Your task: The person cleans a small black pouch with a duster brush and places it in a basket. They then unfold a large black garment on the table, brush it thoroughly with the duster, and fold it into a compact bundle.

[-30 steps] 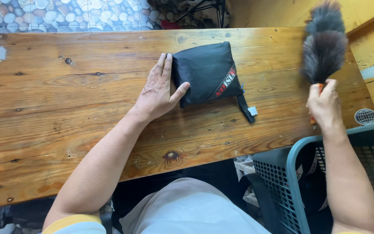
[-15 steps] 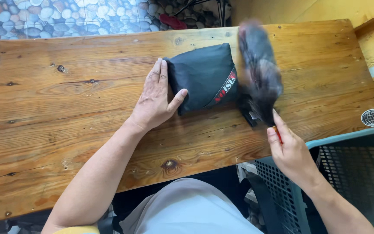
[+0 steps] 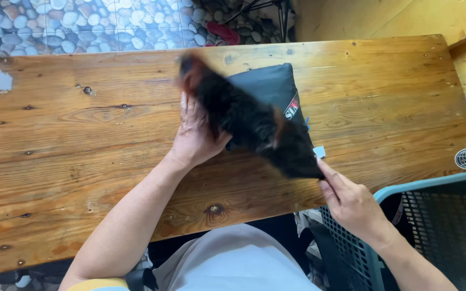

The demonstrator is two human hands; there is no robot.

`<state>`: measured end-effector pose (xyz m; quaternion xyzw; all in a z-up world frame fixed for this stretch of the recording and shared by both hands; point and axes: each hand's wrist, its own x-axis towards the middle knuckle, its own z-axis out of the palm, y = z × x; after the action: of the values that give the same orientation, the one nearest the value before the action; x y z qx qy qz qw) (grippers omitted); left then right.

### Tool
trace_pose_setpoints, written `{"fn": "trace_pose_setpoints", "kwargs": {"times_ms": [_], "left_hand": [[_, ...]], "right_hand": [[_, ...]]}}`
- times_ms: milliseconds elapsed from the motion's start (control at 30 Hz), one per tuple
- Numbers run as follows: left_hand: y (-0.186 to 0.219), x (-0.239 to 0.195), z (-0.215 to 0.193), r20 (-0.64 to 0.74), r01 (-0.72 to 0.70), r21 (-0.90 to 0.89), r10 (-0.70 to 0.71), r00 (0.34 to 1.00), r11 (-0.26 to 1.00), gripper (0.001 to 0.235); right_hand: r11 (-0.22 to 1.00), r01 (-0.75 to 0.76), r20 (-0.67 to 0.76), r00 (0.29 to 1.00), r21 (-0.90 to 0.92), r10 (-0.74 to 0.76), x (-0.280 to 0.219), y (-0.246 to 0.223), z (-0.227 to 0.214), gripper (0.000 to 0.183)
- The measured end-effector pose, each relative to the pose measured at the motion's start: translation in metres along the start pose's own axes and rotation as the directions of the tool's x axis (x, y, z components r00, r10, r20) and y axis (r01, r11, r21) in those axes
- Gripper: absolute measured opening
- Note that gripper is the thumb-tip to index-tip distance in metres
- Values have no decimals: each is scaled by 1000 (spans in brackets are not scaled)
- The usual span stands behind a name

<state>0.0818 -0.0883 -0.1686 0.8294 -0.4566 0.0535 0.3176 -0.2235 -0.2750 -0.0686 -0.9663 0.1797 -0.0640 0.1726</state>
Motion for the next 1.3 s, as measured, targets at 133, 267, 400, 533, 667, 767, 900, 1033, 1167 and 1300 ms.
{"fn": "trace_pose_setpoints", "kwargs": {"times_ms": [133, 267, 400, 533, 667, 767, 900, 1033, 1167, 1300], "left_hand": [[16, 7, -18, 170, 131, -57, -120, 978, 990, 106], [15, 9, -22, 183, 143, -59, -130, 975, 988, 110], [19, 10, -24, 215, 143, -64, -127, 968, 988, 111], [23, 8, -16, 153, 96, -104, -79, 985, 990, 103], [11, 9, -13, 173, 182, -314, -133, 976, 932, 100], [10, 10, -11, 128, 235, -650, -201, 971, 722, 107], [14, 18, -21, 119, 181, -857, -157, 980, 482, 101], [14, 11, -24, 113, 175, -840, -148, 982, 514, 91], [24, 16, -69, -24, -80, -543, 80, 997, 836, 79], [30, 30, -90, 3, -586, -136, 592, 806, 798, 61]], "right_hand": [[979, -196, 61, 979, 58, 193, 23, 42, -1, 47], [896, -424, 49, 905, 131, 422, 66, 65, -10, 38], [878, -425, 65, 905, 220, 421, 107, 50, -9, 40], [840, -399, 33, 908, 368, 418, 138, 79, 40, 34], [833, -283, -52, 936, 476, 348, 139, 28, 30, 24], [703, -79, -141, 958, 707, 250, 129, 2, 32, 16], [599, -40, -86, 980, 799, 179, 114, -20, 7, 12], [595, 49, -156, 979, 803, 131, 96, 6, 9, 15], [783, -95, -72, 982, 615, 176, 43, -9, -50, 22], [930, -335, 279, 917, 153, 285, -8, -1, -57, 37]]}}
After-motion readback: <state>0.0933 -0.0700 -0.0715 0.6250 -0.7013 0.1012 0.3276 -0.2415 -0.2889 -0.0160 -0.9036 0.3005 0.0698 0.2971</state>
